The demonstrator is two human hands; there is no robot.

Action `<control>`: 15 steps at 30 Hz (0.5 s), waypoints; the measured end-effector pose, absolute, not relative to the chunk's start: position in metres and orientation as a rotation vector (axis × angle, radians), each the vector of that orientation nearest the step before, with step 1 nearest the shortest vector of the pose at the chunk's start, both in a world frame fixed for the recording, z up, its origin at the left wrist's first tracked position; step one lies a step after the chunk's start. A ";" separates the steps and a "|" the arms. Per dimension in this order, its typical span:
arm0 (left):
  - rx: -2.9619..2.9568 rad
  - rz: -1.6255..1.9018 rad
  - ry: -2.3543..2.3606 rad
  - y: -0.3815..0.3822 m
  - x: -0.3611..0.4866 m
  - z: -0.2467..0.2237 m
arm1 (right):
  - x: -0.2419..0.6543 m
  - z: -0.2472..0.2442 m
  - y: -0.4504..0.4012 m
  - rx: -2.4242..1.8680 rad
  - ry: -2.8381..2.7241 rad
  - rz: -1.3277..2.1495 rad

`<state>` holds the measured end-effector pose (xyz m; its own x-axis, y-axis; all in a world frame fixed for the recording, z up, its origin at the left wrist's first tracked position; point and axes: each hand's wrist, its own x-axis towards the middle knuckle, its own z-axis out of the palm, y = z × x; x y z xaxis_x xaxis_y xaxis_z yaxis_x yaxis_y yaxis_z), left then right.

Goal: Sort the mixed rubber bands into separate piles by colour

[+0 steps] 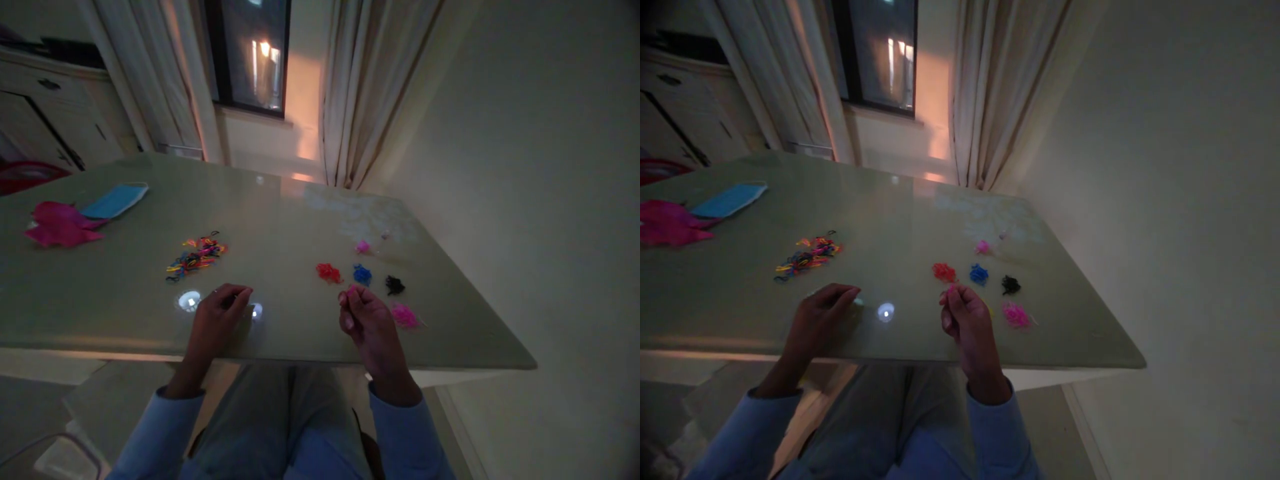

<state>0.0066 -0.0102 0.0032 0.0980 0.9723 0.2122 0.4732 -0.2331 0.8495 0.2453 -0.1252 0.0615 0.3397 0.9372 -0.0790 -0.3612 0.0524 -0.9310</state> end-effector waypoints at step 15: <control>1.813 0.972 1.562 -0.013 0.007 0.011 | 0.288 0.047 -0.148 -1.273 -0.568 0.810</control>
